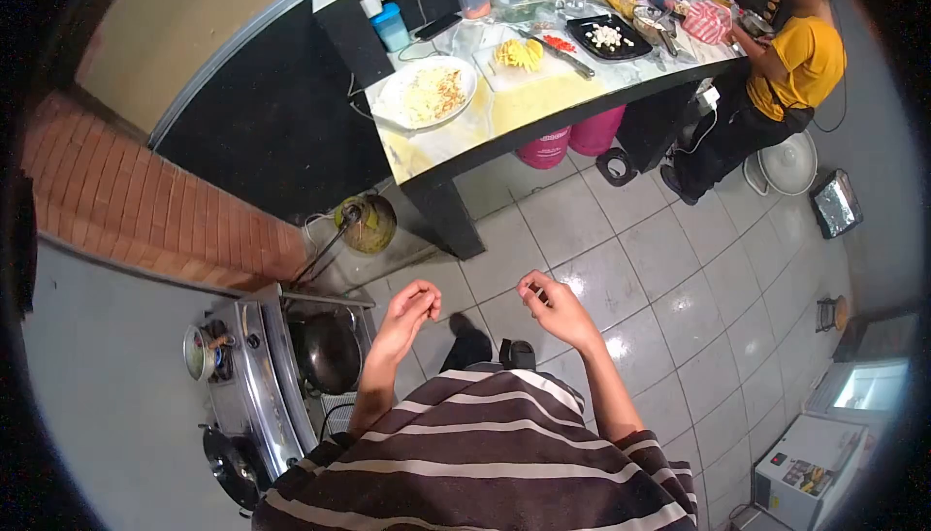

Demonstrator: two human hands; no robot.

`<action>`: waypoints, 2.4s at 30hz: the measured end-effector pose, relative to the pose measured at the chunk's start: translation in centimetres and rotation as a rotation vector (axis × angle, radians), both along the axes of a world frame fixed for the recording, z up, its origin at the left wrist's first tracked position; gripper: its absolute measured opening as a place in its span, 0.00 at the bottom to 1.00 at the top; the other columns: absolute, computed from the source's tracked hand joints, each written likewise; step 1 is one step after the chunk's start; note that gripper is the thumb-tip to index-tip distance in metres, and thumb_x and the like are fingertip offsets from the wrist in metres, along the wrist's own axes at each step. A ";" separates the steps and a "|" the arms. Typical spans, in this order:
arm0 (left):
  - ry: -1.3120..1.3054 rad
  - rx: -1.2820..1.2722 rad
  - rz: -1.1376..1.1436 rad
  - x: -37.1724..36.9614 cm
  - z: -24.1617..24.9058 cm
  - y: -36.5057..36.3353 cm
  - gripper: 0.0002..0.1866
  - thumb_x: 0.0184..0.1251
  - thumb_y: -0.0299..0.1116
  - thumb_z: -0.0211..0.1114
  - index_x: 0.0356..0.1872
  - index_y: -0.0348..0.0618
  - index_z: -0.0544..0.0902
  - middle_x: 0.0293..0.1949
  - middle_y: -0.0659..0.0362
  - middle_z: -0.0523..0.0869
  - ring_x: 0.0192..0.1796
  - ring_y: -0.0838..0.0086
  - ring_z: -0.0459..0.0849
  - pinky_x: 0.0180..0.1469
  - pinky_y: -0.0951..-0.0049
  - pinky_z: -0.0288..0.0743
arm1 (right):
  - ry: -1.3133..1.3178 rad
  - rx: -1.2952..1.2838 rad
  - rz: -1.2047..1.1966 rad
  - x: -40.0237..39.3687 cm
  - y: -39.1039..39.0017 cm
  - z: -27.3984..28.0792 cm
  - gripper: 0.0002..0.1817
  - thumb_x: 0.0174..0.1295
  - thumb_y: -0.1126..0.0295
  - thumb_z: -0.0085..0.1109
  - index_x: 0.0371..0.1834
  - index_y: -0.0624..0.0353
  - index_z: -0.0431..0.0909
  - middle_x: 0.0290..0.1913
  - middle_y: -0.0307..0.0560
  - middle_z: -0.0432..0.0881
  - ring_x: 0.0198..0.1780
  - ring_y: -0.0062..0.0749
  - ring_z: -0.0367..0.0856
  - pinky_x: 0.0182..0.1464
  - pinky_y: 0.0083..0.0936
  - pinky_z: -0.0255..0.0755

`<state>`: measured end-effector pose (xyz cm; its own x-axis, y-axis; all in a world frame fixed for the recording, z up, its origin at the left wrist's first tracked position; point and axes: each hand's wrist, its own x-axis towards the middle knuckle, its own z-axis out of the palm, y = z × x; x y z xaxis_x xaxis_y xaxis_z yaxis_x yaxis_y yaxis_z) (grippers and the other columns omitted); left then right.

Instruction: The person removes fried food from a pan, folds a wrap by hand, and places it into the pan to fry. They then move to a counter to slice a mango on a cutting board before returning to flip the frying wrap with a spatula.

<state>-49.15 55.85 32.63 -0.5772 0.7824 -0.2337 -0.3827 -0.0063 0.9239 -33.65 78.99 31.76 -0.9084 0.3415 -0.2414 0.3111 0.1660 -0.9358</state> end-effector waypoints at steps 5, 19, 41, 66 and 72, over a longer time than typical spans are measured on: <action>-0.041 -0.047 0.019 -5.6 -1.9 5.5 0.07 0.75 0.33 0.56 0.42 0.40 0.78 0.34 0.65 0.77 0.36 0.83 0.74 0.41 0.81 0.68 | 0.038 0.022 0.000 -5.2 4.1 -1.1 0.11 0.70 0.65 0.53 0.42 0.63 0.78 0.31 0.47 0.81 0.31 0.28 0.77 0.36 0.26 0.73; 0.370 -0.097 0.010 -26.0 -4.4 28.0 0.27 0.65 0.31 0.68 0.62 0.44 0.65 0.51 0.57 0.73 0.44 0.75 0.79 0.46 0.75 0.72 | 0.008 0.203 -0.125 -25.0 22.9 -0.9 0.10 0.69 0.68 0.53 0.44 0.62 0.78 0.34 0.49 0.84 0.32 0.34 0.82 0.36 0.27 0.75; 1.164 -0.398 0.565 -35.9 -11.2 54.5 0.32 0.64 0.28 0.63 0.67 0.32 0.61 0.63 0.36 0.67 0.66 0.41 0.64 0.69 0.51 0.60 | -0.213 0.485 0.308 -41.5 45.1 -7.1 0.37 0.63 0.62 0.49 0.74 0.64 0.49 0.32 0.71 0.82 0.35 0.64 0.83 0.42 0.53 0.77; 0.803 -0.427 0.545 -37.7 -11.9 54.7 0.30 0.71 0.43 0.60 0.65 0.31 0.64 0.58 0.39 0.73 0.61 0.47 0.71 0.64 0.54 0.65 | -0.197 -0.199 0.114 -43.2 45.7 -8.4 0.46 0.67 0.69 0.49 0.77 0.63 0.24 0.23 0.46 0.80 0.15 0.28 0.73 0.19 0.25 0.71; 0.803 -0.383 0.542 -37.7 -12.3 54.4 0.29 0.70 0.43 0.61 0.63 0.33 0.67 0.57 0.40 0.75 0.60 0.47 0.73 0.63 0.55 0.66 | -0.195 -0.212 0.184 -43.4 45.3 -7.9 0.45 0.67 0.69 0.49 0.78 0.63 0.28 0.22 0.46 0.80 0.15 0.28 0.73 0.19 0.25 0.71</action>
